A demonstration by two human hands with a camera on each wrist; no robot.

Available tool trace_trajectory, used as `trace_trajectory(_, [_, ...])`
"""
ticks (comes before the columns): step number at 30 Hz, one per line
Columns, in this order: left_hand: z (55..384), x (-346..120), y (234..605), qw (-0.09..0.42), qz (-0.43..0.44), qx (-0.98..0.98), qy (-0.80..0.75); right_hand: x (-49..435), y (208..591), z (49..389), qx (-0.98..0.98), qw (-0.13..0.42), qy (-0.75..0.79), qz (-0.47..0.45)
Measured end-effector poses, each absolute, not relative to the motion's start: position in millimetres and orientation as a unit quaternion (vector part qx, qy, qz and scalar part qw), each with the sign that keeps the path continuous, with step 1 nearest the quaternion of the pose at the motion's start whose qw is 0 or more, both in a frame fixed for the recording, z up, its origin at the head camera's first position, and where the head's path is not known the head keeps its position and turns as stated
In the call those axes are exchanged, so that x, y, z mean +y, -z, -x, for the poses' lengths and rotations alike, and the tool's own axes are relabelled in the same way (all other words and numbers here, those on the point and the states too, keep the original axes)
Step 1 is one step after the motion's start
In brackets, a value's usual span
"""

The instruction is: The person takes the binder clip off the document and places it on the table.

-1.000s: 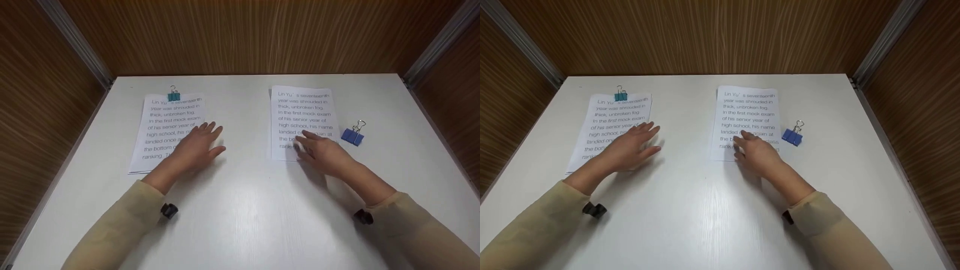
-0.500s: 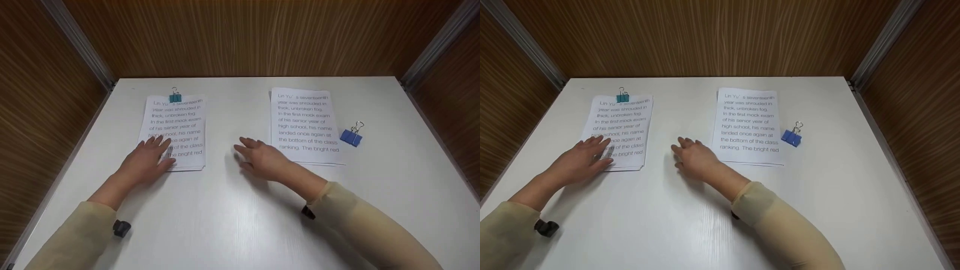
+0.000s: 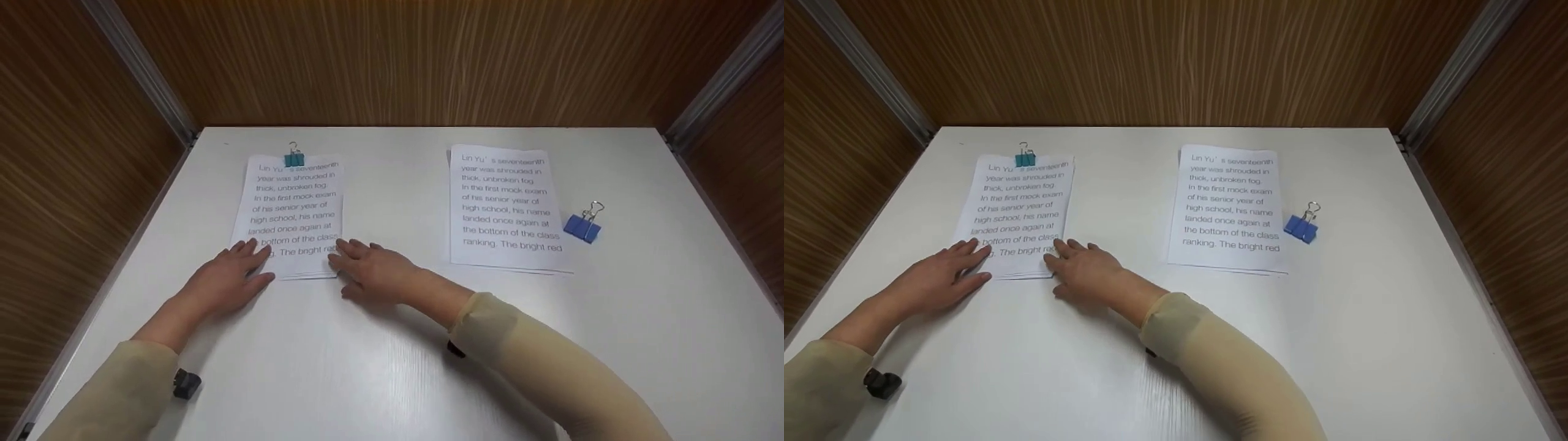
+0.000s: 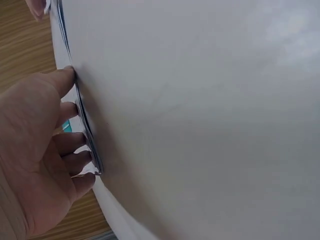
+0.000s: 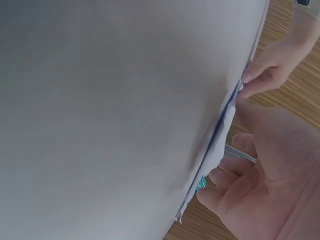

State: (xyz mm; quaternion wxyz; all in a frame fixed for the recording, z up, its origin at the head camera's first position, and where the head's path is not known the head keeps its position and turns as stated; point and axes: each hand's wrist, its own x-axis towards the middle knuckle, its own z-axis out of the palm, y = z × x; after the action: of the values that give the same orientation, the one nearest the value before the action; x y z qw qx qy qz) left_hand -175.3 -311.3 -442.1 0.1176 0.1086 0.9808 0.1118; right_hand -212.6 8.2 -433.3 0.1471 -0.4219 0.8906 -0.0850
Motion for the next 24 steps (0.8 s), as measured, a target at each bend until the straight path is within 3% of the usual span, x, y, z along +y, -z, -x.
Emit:
trace_trajectory(5, [177, -311, 443, 0.118, -0.118, 0.980, -0.107, -2, 437, 213, 0.890, 0.174, 0.047, 0.418])
trace_trajectory(24, [173, -284, 438, 0.118, -0.133, 0.981, -0.075, 19, 432, 203, 0.883, 0.142, 0.037, 0.447])
